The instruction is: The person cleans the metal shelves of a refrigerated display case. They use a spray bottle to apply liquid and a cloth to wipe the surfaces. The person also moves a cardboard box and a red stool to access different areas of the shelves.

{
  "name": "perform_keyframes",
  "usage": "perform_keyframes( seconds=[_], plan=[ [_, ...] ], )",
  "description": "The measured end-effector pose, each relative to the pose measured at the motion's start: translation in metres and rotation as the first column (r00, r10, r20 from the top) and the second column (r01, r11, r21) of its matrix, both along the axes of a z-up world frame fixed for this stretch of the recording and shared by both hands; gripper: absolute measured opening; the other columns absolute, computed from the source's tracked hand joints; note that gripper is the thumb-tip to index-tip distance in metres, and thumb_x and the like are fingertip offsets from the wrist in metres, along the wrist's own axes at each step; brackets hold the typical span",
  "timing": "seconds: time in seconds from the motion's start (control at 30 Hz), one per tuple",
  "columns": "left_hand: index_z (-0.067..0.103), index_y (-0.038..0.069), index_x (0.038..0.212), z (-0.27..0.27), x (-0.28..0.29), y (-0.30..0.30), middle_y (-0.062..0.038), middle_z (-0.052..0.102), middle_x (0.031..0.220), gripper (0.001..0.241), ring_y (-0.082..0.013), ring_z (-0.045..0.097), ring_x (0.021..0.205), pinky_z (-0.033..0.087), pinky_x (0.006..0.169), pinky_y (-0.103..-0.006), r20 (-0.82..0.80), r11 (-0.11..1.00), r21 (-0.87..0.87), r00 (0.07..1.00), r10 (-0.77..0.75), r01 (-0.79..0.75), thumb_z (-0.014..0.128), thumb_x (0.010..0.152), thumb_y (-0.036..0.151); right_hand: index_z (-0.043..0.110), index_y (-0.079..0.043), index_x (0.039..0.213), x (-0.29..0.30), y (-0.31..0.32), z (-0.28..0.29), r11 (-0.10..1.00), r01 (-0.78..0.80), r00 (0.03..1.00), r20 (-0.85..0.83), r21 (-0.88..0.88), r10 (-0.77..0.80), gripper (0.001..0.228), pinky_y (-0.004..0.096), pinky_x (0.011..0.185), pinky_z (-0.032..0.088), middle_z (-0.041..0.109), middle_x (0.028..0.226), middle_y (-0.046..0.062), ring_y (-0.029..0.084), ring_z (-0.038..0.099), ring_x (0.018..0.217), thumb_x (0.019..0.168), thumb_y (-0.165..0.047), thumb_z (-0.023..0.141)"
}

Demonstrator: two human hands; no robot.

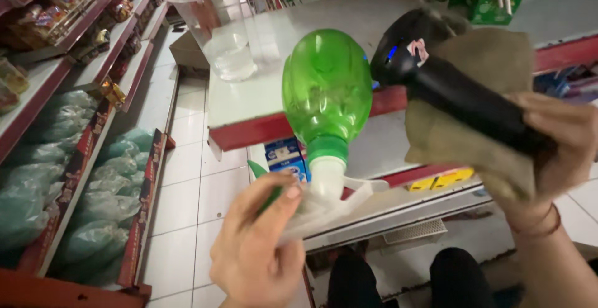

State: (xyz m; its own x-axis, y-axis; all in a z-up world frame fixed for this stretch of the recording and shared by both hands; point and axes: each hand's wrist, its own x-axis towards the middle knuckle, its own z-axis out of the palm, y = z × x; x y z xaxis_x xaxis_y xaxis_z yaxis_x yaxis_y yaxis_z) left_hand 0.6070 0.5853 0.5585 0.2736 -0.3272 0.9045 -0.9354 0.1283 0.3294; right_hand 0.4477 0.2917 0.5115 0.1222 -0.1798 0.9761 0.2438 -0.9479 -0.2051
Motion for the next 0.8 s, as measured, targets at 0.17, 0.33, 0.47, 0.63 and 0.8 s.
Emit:
perform_keyframes(
  seconds=[0.17,0.33,0.47,0.63,0.8],
  plan=[
    [0.063,-0.003,0.117,-0.008,-0.008,0.005,-0.026,0.07,0.111,0.052,-0.0329,0.076,0.104,0.062,0.093,-0.0352,0.012,0.997,-0.076,1.0,0.002,-0.001,0.061,0.067,-0.017,0.052,-0.001,0.131,-0.012,-0.025,0.012,0.964,-0.124,0.989,-0.053,0.237,0.141,0.049,0.026,0.094,0.05,0.058,0.118,0.006,0.015,0.06,0.105,0.103,-0.027,0.083],
    [0.061,-0.005,0.113,-0.019,-0.028,0.009,-0.024,0.071,0.108,0.048,-0.0307,0.077,0.101,0.063,0.094,-0.0369,-0.043,0.989,-0.147,0.999,-0.001,-0.006,0.055,0.068,-0.02,0.051,-0.001,0.136,-0.015,-0.061,-0.003,0.867,-0.262,0.959,0.015,0.423,0.283,0.041,0.02,0.094,0.046,0.059,0.118,0.001,0.007,0.056,0.105,0.112,-0.022,0.077],
    [0.06,-0.003,0.11,-0.027,-0.053,0.028,-0.021,0.074,0.108,0.043,-0.0287,0.08,0.1,0.063,0.094,-0.0357,-0.213,0.998,-0.064,0.977,0.006,-0.02,0.054,0.071,-0.02,0.044,-0.007,0.146,-0.011,-0.08,-0.034,0.736,-0.513,0.858,0.291,0.441,0.423,0.038,0.029,0.101,0.046,0.055,0.131,0.003,0.013,0.054,0.115,0.119,-0.017,0.069],
    [0.062,-0.001,0.113,-0.043,-0.058,0.021,-0.019,0.072,0.109,0.043,-0.0283,0.077,0.099,0.06,0.093,-0.0341,-0.19,0.991,-0.128,0.979,-0.073,0.049,0.057,0.072,-0.016,0.043,-0.016,0.142,0.018,-0.068,-0.063,0.45,-0.772,0.635,0.524,0.449,0.567,0.032,0.055,0.122,0.054,0.051,0.148,0.006,0.027,0.056,0.139,0.115,-0.019,0.06],
    [0.066,-0.002,0.112,-0.066,-0.061,0.008,-0.018,0.074,0.11,0.038,-0.0273,0.079,0.098,0.061,0.086,-0.0303,-0.277,0.998,-0.039,0.959,-0.062,0.053,0.063,0.075,-0.012,0.043,-0.016,0.148,0.029,-0.049,-0.082,0.354,-0.797,0.598,0.566,0.489,0.567,0.039,0.051,0.118,0.049,0.051,0.15,0.005,0.023,0.054,0.137,0.113,-0.025,0.059]
  ],
)
